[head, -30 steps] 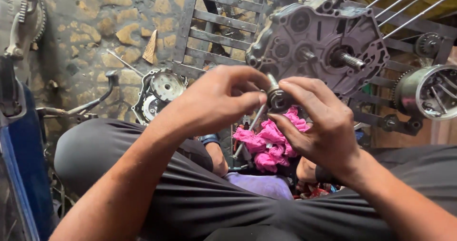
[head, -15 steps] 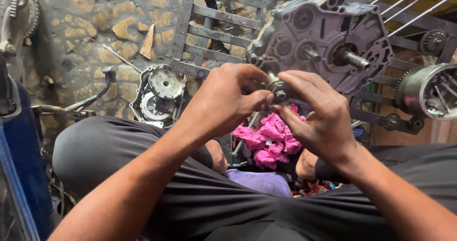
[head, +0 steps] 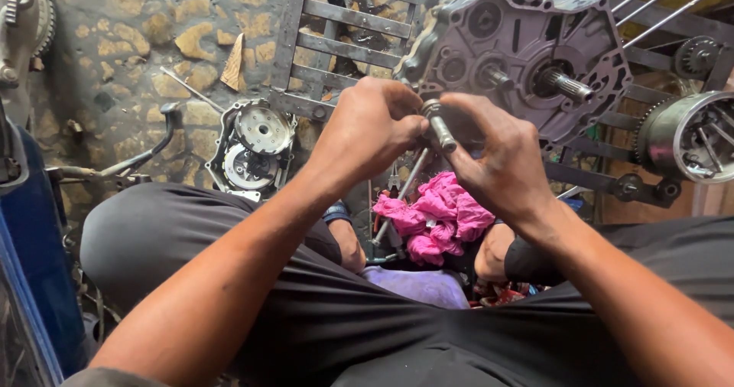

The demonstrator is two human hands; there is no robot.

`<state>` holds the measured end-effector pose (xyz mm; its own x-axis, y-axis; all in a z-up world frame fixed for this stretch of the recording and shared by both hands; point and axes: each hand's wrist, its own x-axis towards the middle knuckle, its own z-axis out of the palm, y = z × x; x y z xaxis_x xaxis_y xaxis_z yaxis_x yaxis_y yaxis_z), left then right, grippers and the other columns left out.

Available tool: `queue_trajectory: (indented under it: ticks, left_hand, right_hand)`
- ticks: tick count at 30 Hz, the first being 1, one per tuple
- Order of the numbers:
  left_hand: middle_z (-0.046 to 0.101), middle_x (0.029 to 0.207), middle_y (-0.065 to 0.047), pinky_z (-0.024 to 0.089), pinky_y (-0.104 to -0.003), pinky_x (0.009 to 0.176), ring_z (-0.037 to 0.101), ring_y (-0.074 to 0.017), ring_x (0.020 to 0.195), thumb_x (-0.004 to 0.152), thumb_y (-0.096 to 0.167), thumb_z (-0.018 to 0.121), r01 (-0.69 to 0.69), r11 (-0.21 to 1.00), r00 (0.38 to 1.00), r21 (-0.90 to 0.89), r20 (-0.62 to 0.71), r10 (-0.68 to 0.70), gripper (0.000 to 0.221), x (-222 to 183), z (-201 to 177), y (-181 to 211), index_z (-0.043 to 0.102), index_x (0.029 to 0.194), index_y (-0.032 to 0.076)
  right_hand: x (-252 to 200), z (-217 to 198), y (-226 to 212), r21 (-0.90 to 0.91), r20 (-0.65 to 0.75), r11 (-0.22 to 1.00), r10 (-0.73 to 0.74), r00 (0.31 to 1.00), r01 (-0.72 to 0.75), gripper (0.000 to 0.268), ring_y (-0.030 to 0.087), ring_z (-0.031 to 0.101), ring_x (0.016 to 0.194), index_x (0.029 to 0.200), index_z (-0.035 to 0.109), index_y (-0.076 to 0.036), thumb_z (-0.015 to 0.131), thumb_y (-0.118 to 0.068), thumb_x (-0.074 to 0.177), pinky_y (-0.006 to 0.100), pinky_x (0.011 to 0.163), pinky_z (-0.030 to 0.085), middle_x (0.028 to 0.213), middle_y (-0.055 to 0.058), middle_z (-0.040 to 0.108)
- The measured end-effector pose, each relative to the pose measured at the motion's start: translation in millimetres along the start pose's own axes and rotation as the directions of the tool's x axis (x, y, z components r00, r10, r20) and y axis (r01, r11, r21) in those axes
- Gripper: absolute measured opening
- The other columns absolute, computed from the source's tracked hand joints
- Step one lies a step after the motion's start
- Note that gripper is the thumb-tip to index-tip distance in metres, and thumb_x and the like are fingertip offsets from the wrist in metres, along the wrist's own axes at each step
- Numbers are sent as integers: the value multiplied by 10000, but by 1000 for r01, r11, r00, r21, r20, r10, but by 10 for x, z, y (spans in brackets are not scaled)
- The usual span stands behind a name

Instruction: Repairing and assembling a motorcycle engine block using various tools and cleaning with a cloth.

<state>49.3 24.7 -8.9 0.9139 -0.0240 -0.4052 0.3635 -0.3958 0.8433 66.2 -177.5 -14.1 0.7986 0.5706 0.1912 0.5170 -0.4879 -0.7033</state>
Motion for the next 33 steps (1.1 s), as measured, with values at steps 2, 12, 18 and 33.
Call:
queue_trajectory:
  ticks: [2,12,18,33]
  left_hand:
    - [793,862,-133,616,-297,703,790,-167,765,791,176,768,-53,999,997,-10,-53,52,287,67,43,-116,761,1012,-7]
    - [787,767,-122,602,-301,633,780,-151,693,847,176,737,-1,991,994,-131,-110,-14,206,-41,102,-50,744,955,1]
    - [778,773,-151,583,-312,637,780,-185,680,828,156,740,-53,998,985,-37,-169,46,199,-64,126,-19,766,984,34]
    - [776,818,-165,609,-324,663,791,-211,725,819,124,753,-25,998,975,-52,-220,13,295,-51,152,-39,678,1065,-20]
  right_hand:
    - [32,3,-18,50,37,991,121,992,-123,364,282,765,1028,1246,666,11,780,-86,914,368,858,605,1159,186,735]
    - [43,13,57,-91,28,995,-30,999,33,348,347,731,1069,1231,682,23,773,-68,908,402,926,586,1199,210,724]
    - [53,5,58,-115,34,992,-44,998,48,366,341,728,998,1263,684,-9,771,-85,916,413,857,579,1160,191,736]
    - [90,14,61,-61,64,998,-12,998,16,341,312,750,985,1221,680,1,762,2,889,383,852,606,1129,187,740]
